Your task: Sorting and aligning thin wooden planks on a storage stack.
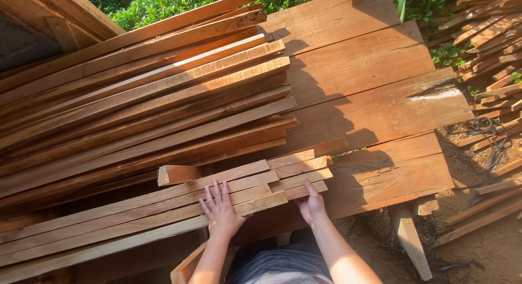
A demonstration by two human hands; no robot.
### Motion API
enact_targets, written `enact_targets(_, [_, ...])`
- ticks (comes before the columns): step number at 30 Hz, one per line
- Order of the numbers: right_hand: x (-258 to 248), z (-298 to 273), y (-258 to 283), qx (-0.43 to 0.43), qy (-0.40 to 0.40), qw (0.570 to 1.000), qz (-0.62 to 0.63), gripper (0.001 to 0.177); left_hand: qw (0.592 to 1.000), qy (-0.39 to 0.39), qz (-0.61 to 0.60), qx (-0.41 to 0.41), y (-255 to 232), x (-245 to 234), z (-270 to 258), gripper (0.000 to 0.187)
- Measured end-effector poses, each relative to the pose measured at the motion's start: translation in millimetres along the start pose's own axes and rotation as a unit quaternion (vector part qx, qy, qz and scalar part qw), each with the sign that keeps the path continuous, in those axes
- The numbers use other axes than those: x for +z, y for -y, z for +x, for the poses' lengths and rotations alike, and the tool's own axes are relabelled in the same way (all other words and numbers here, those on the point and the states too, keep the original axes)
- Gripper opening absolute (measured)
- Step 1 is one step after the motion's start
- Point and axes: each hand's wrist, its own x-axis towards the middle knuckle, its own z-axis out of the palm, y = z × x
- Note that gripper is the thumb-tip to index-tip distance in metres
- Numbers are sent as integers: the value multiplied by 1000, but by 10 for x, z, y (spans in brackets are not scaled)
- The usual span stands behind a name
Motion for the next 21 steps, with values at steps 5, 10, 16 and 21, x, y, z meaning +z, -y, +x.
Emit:
enact_targets(5, [-45,1,122,-27,-10,1000,-6,44,999,3,-45,14,-103,-222,43,186])
enact_targets(10, [-394,227,616,-44,-27,998,-33,44,998,-7,-48,36,-417,-429,172,181])
enact_targets(16, [-417,255,1134,-6,-11,999,-37,47,998,4,-39,51,-737,-376,302,183])
enact_targets(21, [-680,461,1438,-266,-187,923,-205,45,995,51,-75,44,-715,-367,270,173])
